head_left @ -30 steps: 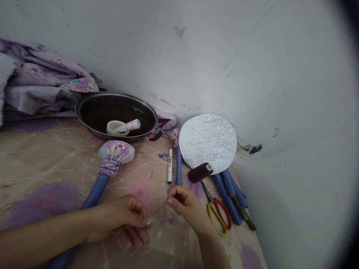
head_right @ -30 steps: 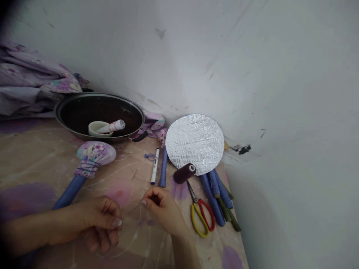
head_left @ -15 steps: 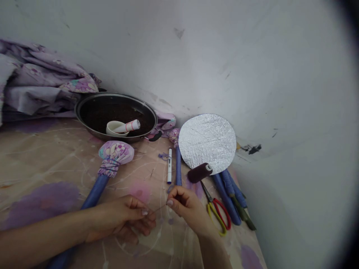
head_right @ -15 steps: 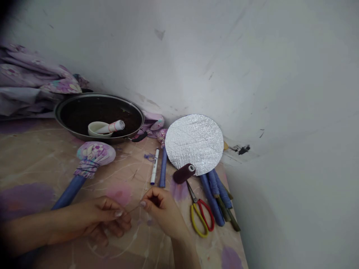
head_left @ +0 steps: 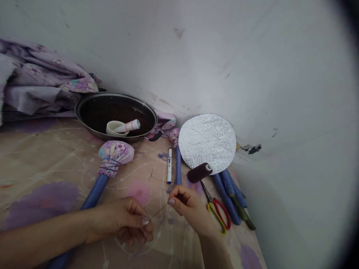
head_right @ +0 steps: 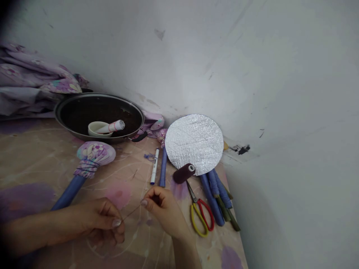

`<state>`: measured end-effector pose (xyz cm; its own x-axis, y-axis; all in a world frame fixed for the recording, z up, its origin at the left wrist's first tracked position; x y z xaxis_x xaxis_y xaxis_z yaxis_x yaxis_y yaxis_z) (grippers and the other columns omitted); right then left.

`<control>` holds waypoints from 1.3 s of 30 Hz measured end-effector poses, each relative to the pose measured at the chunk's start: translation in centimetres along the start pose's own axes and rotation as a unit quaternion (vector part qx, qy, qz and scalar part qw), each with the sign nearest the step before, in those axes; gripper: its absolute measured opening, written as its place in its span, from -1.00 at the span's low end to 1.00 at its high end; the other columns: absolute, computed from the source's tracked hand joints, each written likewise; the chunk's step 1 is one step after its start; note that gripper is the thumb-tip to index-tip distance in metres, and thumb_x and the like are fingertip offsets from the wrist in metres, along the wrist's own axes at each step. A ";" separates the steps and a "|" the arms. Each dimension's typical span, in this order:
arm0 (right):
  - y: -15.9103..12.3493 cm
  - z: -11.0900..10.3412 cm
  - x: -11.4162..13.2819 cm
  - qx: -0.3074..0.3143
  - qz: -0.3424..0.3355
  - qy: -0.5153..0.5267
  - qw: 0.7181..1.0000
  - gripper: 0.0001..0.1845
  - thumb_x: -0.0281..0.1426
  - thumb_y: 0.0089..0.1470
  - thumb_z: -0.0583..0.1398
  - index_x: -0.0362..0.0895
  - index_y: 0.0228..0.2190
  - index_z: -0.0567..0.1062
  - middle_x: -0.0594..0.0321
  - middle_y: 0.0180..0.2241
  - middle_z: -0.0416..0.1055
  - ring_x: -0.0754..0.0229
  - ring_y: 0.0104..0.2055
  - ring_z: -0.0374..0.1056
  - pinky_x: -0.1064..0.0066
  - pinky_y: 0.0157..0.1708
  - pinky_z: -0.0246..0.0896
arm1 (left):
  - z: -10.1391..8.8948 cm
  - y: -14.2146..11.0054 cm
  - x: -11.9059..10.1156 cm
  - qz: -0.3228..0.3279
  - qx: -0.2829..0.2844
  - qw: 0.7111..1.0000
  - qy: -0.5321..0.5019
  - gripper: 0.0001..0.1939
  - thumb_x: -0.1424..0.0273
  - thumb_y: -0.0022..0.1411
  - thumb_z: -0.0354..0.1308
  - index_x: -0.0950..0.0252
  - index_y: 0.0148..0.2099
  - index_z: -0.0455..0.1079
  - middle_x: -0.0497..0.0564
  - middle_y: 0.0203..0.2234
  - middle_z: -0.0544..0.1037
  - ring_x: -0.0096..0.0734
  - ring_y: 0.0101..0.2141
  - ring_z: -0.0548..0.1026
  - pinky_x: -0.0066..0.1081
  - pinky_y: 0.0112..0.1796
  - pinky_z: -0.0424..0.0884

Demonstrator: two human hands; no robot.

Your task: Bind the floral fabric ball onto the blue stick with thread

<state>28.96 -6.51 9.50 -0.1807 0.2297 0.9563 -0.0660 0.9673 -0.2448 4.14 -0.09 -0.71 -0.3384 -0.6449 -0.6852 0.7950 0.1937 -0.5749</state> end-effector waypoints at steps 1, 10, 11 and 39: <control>0.0 0.0 0.0 -0.001 0.001 0.000 1.000 -0.21 0.38 0.25 0.64 0.04 -0.36 0.51 0.55 -0.50 0.17 0.25 -0.44 0.01 0.29 -0.30 0.09 | 0.0 0.0 0.0 0.003 0.006 1.000 0.003 -0.29 -0.34 -0.20 0.88 0.14 -0.31 0.92 0.10 -0.19 1.00 -0.26 -0.24 0.75 -0.45 -0.34 0.47; -0.3 0.0 0.3 -0.005 0.007 0.001 1.000 -0.21 0.38 0.21 0.67 0.03 -0.37 0.52 0.55 -0.50 0.19 0.26 -0.44 0.01 0.32 -0.29 0.11 | -0.3 0.9 0.4 0.030 0.043 0.998 0.027 -0.41 -0.21 -0.21 0.90 0.16 -0.43 0.87 0.05 -0.35 0.93 -0.31 -0.39 0.64 -0.37 -0.33 0.49; -0.4 0.0 0.4 -0.005 0.007 0.001 1.000 -0.21 0.37 0.20 0.67 0.03 -0.37 0.53 0.55 -0.50 0.19 0.26 -0.44 0.01 0.32 -0.29 0.12 | -0.3 1.0 0.4 0.026 0.042 0.998 0.029 -0.42 -0.16 -0.24 0.92 0.15 -0.43 0.86 0.03 -0.36 0.93 -0.30 -0.38 0.65 -0.36 -0.31 0.52; -1.2 1.6 2.1 -0.012 0.005 0.017 1.000 -0.16 0.44 0.21 0.62 0.02 -0.39 0.49 0.51 -0.47 0.17 0.26 -0.41 0.00 0.37 -0.37 -0.03 | 1.4 -2.6 -4.0 0.219 -0.072 0.942 0.244 -0.54 0.02 0.44 0.46 0.04 0.24 0.92 -0.01 -0.09 0.61 -0.05 -0.01 0.61 -0.19 0.09 0.54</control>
<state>27.05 -7.35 11.54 -0.1472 0.2422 0.9590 -0.0402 0.9673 -0.2505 4.18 0.99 4.14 -0.2133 -0.0703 -0.9745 0.8478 0.4824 -0.2203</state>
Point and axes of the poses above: each hand's wrist, its own y-axis towards the middle knuckle, its own z-axis out of the palm, x = y × z, the point moved 2 cm from there along y, towards the middle knuckle
